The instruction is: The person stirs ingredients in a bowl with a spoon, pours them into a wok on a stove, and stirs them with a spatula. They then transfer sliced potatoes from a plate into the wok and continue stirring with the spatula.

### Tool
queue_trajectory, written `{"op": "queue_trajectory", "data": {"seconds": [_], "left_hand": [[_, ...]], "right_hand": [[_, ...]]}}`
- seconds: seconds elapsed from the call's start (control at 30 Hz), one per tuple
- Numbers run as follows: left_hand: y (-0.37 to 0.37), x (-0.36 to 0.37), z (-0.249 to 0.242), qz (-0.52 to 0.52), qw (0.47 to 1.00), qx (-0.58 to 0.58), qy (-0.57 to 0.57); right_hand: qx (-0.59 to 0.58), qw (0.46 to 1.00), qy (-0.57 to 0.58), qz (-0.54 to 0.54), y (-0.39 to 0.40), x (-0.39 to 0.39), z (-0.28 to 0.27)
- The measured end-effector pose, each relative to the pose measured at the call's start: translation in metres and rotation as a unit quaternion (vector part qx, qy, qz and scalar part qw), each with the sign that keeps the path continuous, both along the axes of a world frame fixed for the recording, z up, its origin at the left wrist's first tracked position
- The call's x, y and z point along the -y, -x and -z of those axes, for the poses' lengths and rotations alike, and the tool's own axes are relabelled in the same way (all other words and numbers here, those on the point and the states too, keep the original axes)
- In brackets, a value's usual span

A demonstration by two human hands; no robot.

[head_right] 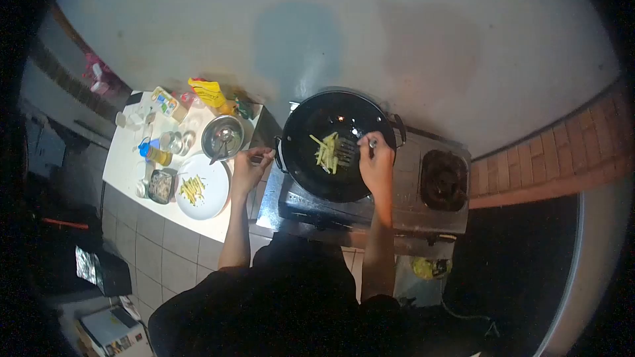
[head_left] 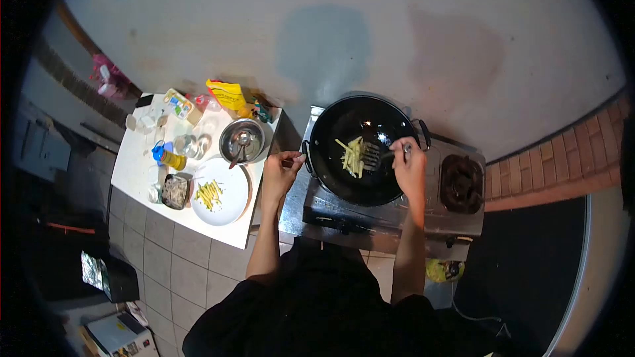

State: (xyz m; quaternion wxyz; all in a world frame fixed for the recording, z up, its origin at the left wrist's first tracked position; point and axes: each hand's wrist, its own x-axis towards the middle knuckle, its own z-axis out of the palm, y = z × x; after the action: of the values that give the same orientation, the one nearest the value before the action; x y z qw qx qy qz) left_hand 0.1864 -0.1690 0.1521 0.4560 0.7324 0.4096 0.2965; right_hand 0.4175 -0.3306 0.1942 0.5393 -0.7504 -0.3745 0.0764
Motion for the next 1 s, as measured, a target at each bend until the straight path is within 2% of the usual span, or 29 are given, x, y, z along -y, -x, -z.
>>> {"op": "queue_trajectory", "data": {"seconds": [0.17,0.23,0.3,0.4,0.47,0.57,0.7,0.77,1.0], "left_hand": [[0.002,-0.007,0.007,0.033,0.999,0.004,-0.015],[0.004,-0.01,0.009,0.041,0.999,0.001,-0.017],[0.004,-0.01,0.005,0.045,0.999,-0.011,-0.003],[0.003,-0.008,0.001,0.047,0.998,-0.031,-0.001],[0.0,-0.006,-0.001,0.039,0.999,-0.035,0.0],[-0.002,-0.006,0.014,0.017,1.0,-0.004,-0.002],[-0.005,0.003,0.012,-0.005,1.0,-0.001,-0.021],[-0.005,0.003,0.011,-0.007,1.0,-0.008,-0.022],[-0.005,-0.001,0.015,-0.006,0.999,0.009,-0.036]], "right_hand": [[-0.041,0.999,-0.016,-0.009,0.009,0.013,-0.037],[0.028,0.999,0.003,-0.045,0.016,0.022,-0.053],[0.018,0.998,-0.011,-0.055,0.021,0.03,-0.049],[0.071,0.995,-0.042,-0.051,0.028,0.044,-0.038],[0.005,0.999,-0.043,-0.029,0.032,0.053,-0.031],[-0.044,0.997,-0.06,0.034,0.035,0.062,-0.016],[-0.091,0.988,-0.077,0.098,0.039,0.055,0.0],[-0.165,0.964,-0.15,0.147,0.043,0.049,0.012],[-0.184,0.962,-0.165,0.119,0.048,0.039,0.031]]}}
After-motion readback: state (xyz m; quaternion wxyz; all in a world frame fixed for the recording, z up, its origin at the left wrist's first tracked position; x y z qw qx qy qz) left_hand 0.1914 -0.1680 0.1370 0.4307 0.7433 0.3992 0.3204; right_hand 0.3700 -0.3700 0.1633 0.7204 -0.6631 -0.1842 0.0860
